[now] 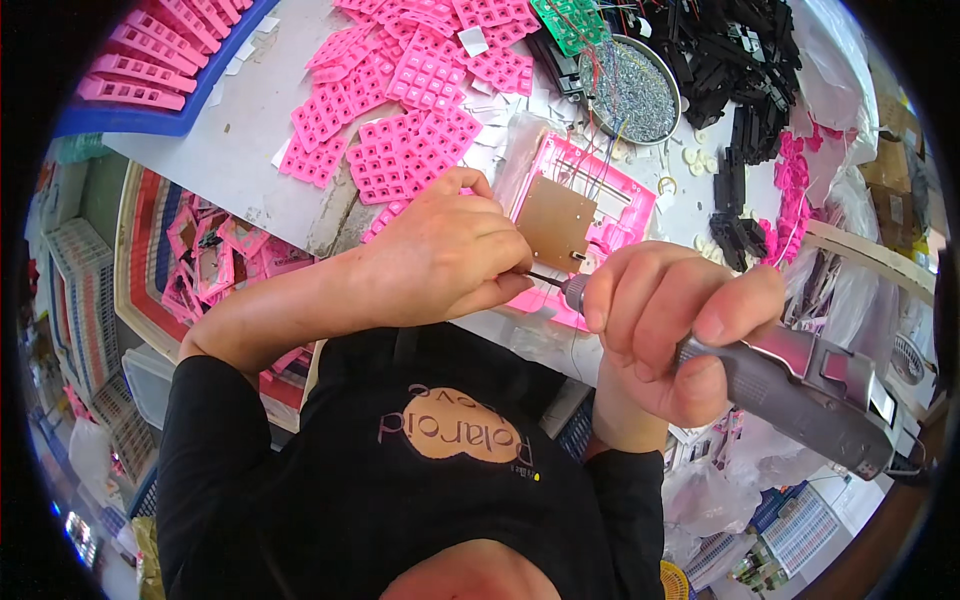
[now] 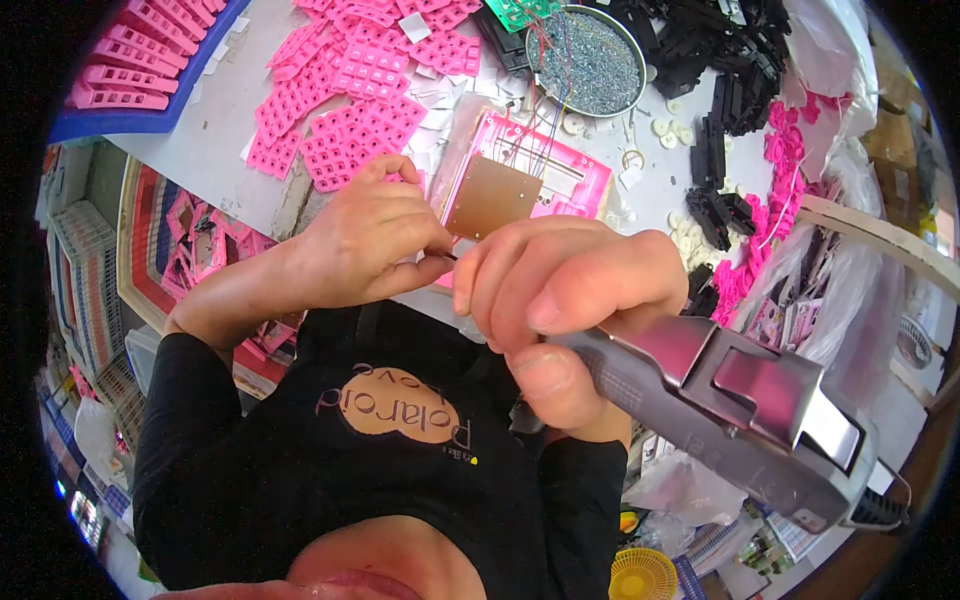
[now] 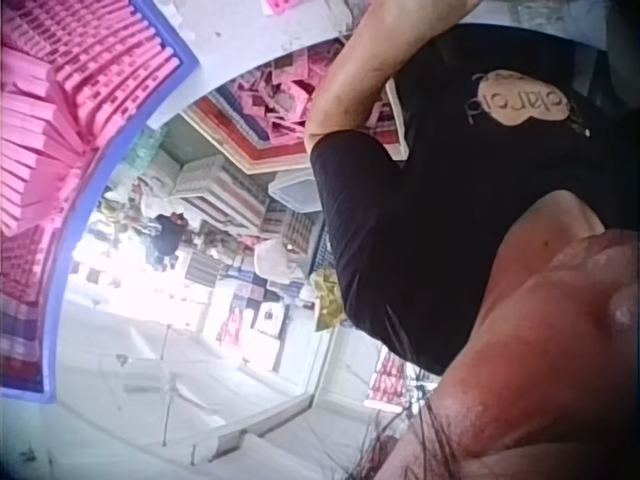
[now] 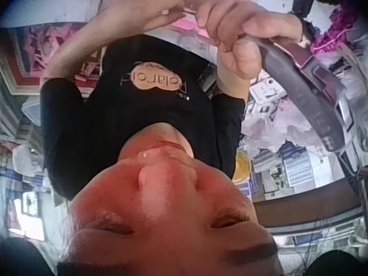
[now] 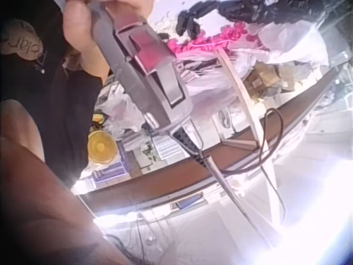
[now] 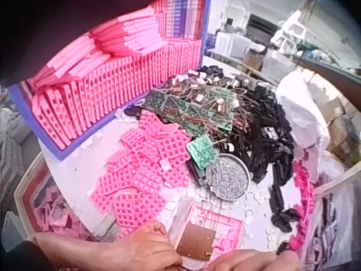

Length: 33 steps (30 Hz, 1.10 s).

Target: Assembling a pink toy piggy bank by installing electronic components, wires, and plastic parts using an electric screwdriver.

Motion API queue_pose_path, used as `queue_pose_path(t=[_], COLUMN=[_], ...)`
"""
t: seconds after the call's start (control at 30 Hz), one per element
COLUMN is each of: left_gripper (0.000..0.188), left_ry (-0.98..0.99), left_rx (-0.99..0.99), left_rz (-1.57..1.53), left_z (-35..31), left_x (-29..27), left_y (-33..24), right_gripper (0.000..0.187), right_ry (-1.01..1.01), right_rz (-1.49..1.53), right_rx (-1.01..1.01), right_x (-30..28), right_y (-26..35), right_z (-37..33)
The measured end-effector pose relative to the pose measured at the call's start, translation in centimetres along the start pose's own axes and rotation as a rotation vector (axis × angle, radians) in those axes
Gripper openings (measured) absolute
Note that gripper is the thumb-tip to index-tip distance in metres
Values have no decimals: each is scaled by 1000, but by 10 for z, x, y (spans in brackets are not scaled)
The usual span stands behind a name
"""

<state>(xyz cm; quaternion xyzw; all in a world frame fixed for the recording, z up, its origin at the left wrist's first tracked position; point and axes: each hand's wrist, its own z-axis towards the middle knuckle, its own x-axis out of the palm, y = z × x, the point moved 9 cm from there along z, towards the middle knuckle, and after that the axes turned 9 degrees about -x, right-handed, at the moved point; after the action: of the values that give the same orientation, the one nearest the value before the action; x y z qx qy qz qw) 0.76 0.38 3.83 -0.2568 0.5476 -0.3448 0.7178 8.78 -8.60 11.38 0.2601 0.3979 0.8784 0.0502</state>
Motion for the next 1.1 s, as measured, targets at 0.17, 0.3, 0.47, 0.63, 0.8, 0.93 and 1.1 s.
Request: queue_pose_path(t=[0.17,0.3,0.47,0.63,0.8,0.93,1.1], left_gripper=[16,19,10,15,17,14,14], left_ry=[-49,-52,-56,-152,-169,-97,-48], left_rx=[6,39,4,-50,-125,-116,-52], left_rz=[-4,2,56,29,-71,-41,93], left_z=[-1,-2,3,0,-5,0,0], left_x=[-4,-7,-8,-8,-5,-3,-3], left_y=[0,1,-2,-2,6,5,-1], right_gripper=[32,33,30,22,23,23,29], right_ry=[-47,-55,-47,26,51,55,-2], right_rz=[-4,-33,-57,-122,-127,-128,-56], right_rx=[15,-46,-78,-59,-54,-52,12], right_x=[-6,-10,-14,-3,2,3,3], right_y=[-6,6,18,9,7,2,-4], right_z=[-11,-5,2,6,9,9,2])
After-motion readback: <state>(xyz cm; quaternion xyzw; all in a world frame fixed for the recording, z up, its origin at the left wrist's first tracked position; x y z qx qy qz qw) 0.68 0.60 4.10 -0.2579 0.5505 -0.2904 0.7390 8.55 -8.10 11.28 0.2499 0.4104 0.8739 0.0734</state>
